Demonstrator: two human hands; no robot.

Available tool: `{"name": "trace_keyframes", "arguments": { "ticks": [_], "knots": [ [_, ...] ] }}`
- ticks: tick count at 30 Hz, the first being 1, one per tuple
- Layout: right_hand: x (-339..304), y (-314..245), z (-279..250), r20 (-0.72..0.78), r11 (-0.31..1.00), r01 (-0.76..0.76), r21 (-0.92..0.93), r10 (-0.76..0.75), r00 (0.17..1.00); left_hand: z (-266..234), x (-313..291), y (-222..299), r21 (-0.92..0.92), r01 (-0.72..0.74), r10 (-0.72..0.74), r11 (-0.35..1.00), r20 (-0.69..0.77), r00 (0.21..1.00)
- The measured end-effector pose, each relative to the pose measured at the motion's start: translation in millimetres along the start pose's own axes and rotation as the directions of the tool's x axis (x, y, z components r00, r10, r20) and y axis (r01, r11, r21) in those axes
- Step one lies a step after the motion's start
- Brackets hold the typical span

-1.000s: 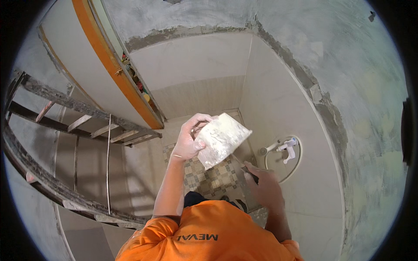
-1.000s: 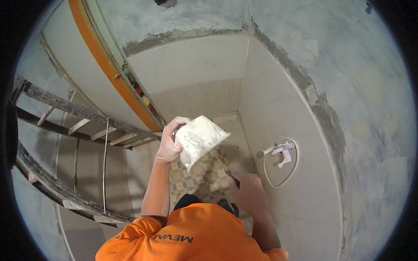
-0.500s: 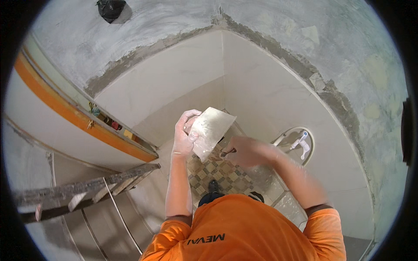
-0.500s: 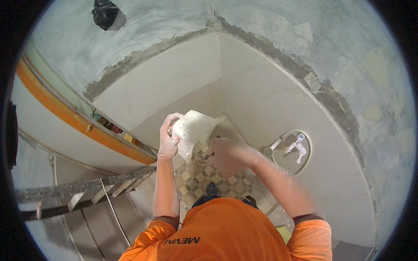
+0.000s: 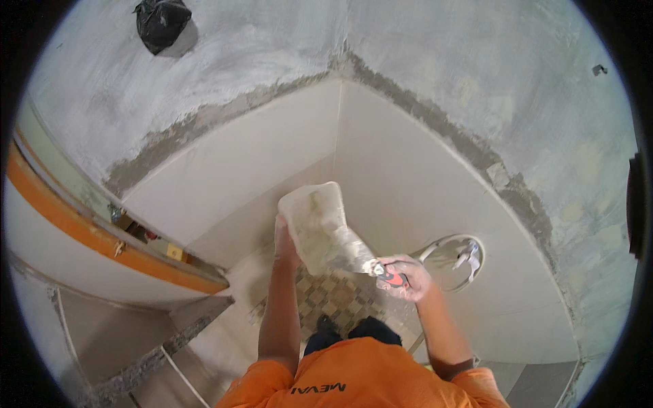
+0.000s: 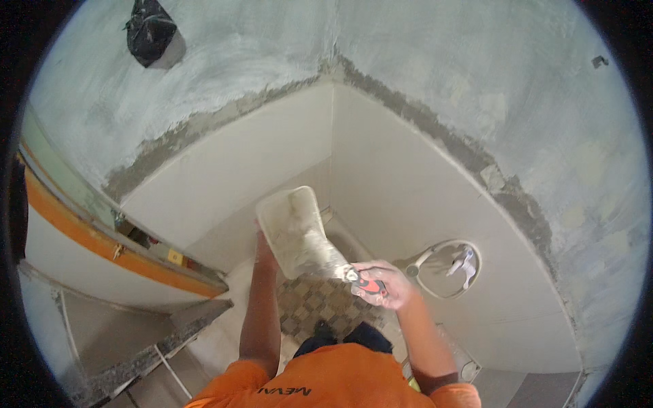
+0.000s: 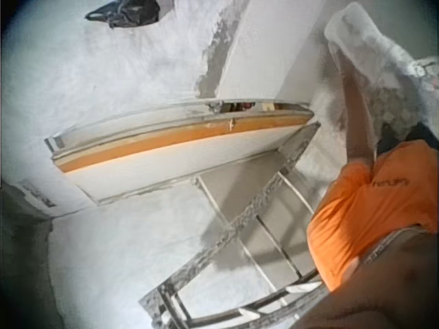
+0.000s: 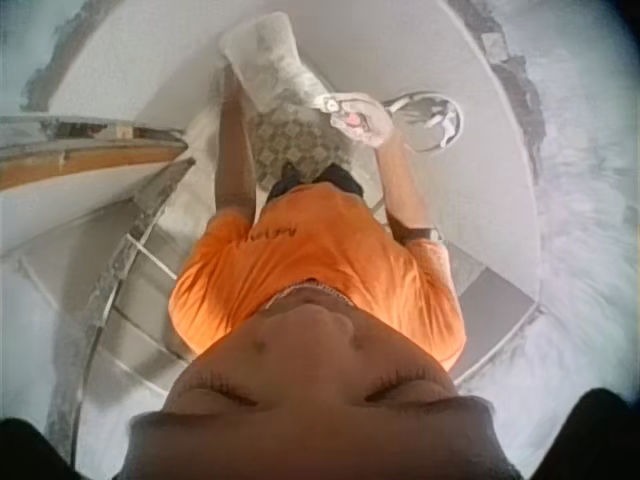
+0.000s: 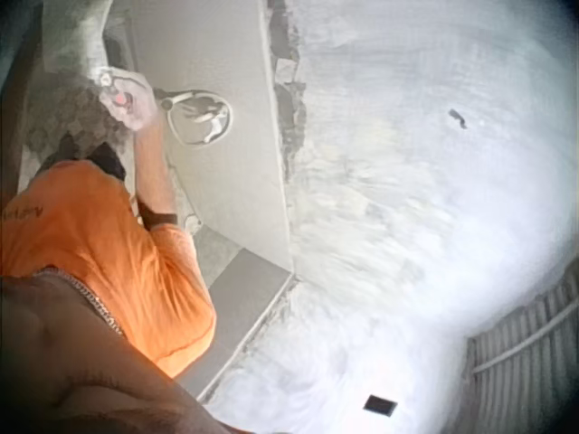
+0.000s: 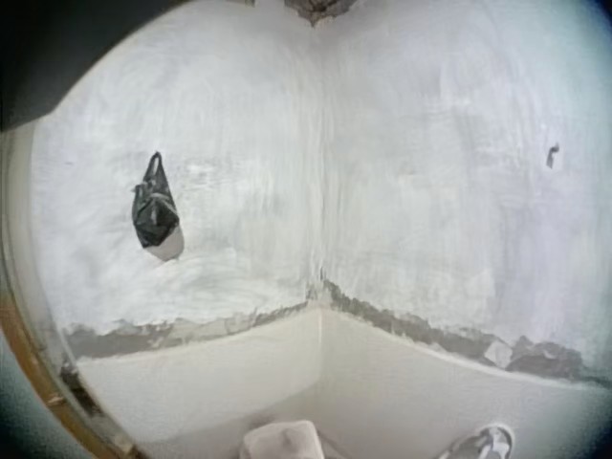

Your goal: The person applies a patching compound to a concrete wall using a small putty knife, repeatedly scooping material from a plastic container and spreading it over imperfections.

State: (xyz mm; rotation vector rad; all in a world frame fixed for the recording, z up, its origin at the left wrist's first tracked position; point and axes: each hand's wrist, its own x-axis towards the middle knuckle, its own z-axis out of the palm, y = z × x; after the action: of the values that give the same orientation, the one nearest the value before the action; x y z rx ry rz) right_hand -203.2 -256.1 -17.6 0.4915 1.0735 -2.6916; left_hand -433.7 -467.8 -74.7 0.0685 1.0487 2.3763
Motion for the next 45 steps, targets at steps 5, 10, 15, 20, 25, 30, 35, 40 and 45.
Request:
{"name": "trace_keyframes", "arguments": {
  "ticks": [5, 10, 15, 20, 25, 30, 35, 40, 45],
  "knots": [
    [2, -12, 15, -0.314, 0.91, 0.366, -0.193, -0.411, 0.856, 32, 21, -5, -0.095, -0.053, 0.06, 0.994, 0.072, 0.996],
    [50, 24, 12, -0.022, 0.1, 0.124, -0.987, -0.858, 0.513, 68, 79, -35, 0.492, -0.497, 0.417, 0.714, 0.271, 0.868],
    [25, -35, 30, -0.101, 0.37, 0.213, -0.904, -0.67, 0.735, 85, 144, -5, 0.354, -0.298, 0.311, 0.886, 0.021, 0.95],
    [49, -74, 20, -0.244, 0.541, 0.279, -0.794, -0.702, 0.669, 100, 194, 16, 0.095, -0.01, -0.009, 0.995, 0.201, 0.98],
    [55, -118, 14, -0.302, 0.81, 0.349, -0.471, -0.52, 0.799, 136, 206, 20, 0.105, 0.07, -0.099, 0.992, 0.305, 0.947],
    [75, -136, 12, -0.235, 0.468, 0.263, -0.844, -0.762, 0.604, 149, 253, 14, 0.164, -0.244, 0.101, 0.956, 0.596, 0.796],
    [84, -160, 41, -0.042, 0.077, 0.058, -0.995, -0.889, 0.456, 189, 289, 36, 0.205, -0.33, 0.063, 0.921, 0.759, 0.648],
    [129, -158, 85, 0.076, -0.199, -0.281, -0.939, -0.916, 0.394, 206, 325, 37, 0.158, -0.117, -0.055, 0.98, 0.795, 0.604],
    [169, -154, 107, -0.064, -0.134, -0.396, -0.908, -0.891, 0.449, 209, 348, 37, 0.144, -0.094, -0.053, 0.985, 0.775, 0.63]
  ]
}}
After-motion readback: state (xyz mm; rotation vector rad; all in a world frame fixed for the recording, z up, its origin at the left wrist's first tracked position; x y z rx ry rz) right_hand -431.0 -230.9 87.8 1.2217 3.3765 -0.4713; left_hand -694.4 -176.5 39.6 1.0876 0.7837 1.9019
